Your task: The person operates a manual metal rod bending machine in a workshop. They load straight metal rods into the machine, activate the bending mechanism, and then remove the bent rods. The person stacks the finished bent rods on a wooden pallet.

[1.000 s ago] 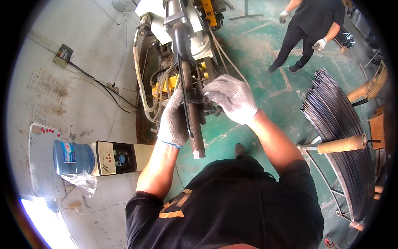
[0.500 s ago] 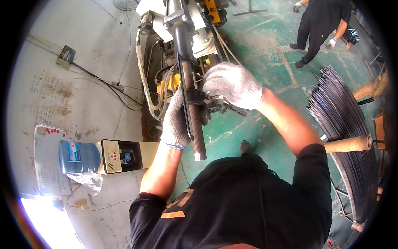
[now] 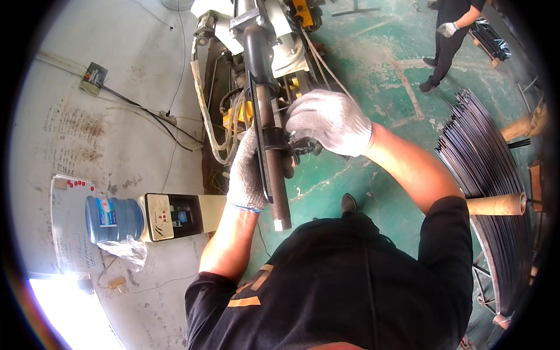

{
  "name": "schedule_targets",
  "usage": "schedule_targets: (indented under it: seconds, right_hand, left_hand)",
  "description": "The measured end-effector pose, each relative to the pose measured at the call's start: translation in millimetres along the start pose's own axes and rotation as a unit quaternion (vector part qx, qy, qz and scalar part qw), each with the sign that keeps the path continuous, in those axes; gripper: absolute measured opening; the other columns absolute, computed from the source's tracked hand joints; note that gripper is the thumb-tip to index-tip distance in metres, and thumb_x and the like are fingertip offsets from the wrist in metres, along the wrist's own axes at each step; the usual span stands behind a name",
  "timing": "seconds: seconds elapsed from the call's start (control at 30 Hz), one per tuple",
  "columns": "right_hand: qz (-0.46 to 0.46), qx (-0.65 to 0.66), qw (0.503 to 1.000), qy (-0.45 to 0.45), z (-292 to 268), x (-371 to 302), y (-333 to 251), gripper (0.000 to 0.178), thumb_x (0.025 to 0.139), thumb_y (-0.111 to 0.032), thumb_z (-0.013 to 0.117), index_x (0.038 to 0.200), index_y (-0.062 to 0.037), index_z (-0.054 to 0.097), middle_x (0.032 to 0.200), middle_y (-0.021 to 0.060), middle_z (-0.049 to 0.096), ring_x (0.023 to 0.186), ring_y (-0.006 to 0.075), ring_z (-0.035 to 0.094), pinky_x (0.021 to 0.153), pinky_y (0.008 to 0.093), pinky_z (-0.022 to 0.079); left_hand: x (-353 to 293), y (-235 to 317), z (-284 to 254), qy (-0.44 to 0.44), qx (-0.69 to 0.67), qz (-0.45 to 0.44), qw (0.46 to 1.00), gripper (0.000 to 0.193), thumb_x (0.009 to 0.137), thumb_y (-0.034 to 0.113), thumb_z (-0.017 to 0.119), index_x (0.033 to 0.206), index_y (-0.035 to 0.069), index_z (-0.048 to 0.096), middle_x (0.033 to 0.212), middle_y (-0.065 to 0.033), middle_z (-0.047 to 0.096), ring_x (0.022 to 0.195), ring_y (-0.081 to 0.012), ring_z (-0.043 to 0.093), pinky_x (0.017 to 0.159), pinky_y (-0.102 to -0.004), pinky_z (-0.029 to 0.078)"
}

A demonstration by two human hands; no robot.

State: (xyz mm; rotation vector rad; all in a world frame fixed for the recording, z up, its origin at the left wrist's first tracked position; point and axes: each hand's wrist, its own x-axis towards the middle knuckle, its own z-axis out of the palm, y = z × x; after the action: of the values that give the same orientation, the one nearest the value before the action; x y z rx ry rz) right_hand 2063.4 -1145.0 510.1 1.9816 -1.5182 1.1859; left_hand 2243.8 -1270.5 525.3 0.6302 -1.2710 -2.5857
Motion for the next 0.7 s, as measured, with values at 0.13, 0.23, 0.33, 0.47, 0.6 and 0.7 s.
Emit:
schedule_targets:
  seconds: [0.13, 0.23, 0.33, 0.47, 0.6, 0.7]
  right_hand:
    - [-0.052, -0.039, 0.997, -0.027, -5, 8, 4, 0.016, 0.073, -0.015, 0.066, 0.088, -0.0096, 0.067, 0.092, 0.0061, 0.066, 0.092, 0.0244, 0.064, 0.082, 0.0352, 0.052]
    - [-0.083, -0.058, 0.993, -0.059, -4, 10, 12, 0.015, 0.074, -0.017, 0.064, 0.087, -0.0105, 0.067, 0.094, 0.0059, 0.065, 0.092, 0.0244, 0.063, 0.082, 0.0349, 0.051]
    - [-0.102, -0.04, 0.994, -0.028, 1, 9, 16, 0.014, 0.073, -0.017, 0.064, 0.085, -0.0109, 0.066, 0.092, 0.0061, 0.065, 0.09, 0.0247, 0.063, 0.08, 0.0353, 0.051]
    - [-0.023, -0.015, 0.998, -0.055, 6, -1, 15, 0.014, 0.078, -0.023, 0.065, 0.083, -0.0098, 0.064, 0.088, 0.0066, 0.064, 0.085, 0.0268, 0.063, 0.077, 0.0367, 0.051]
    - [0.042, 0.046, 0.998, -0.001, 13, -8, 22, 0.03, 0.081, -0.036, 0.066, 0.078, -0.007, 0.059, 0.078, 0.0089, 0.058, 0.074, 0.031, 0.058, 0.069, 0.0395, 0.047]
    - [0.076, 0.049, 0.994, 0.059, 26, -13, 12, 0.031, 0.077, -0.032, 0.071, 0.074, -0.0052, 0.055, 0.07, 0.0111, 0.049, 0.068, 0.0327, 0.052, 0.063, 0.0403, 0.041]
  left_hand:
    - [-2, 0, 15, 0.047, 0.007, 0.026, 0.999, 0.033, 0.097, 0.034, 0.047, 0.1, 0.002, 0.055, 0.076, -0.0137, 0.059, 0.058, -0.0223, 0.057, 0.051, -0.0322, 0.048]
    - [-3, 1, 21, 0.069, -0.003, 0.036, 0.997, 0.03, 0.097, 0.029, 0.047, 0.096, 0.0, 0.055, 0.074, -0.0143, 0.058, 0.054, -0.0207, 0.055, 0.048, -0.0309, 0.047]
    - [-2, 2, 19, 0.066, -0.021, 0.029, 0.997, 0.032, 0.097, 0.03, 0.046, 0.098, -0.001, 0.056, 0.077, -0.0155, 0.059, 0.055, -0.0211, 0.055, 0.049, -0.0314, 0.046]
    - [1, 0, -5, -0.024, -0.059, -0.001, 0.998, 0.039, 0.098, 0.04, 0.045, 0.108, 0.003, 0.055, 0.086, -0.0137, 0.062, 0.067, -0.024, 0.06, 0.055, -0.0337, 0.049]
    - [2, -4, -5, -0.022, -0.083, -0.008, 0.996, 0.04, 0.098, 0.041, 0.046, 0.105, 0.002, 0.055, 0.083, -0.0142, 0.062, 0.065, -0.0231, 0.059, 0.055, -0.0333, 0.048]
    - [4, -8, -8, -0.033, -0.07, 0.005, 0.997, 0.041, 0.098, 0.042, 0.046, 0.104, 0.002, 0.055, 0.08, -0.0143, 0.062, 0.061, -0.0229, 0.058, 0.053, -0.0327, 0.048]
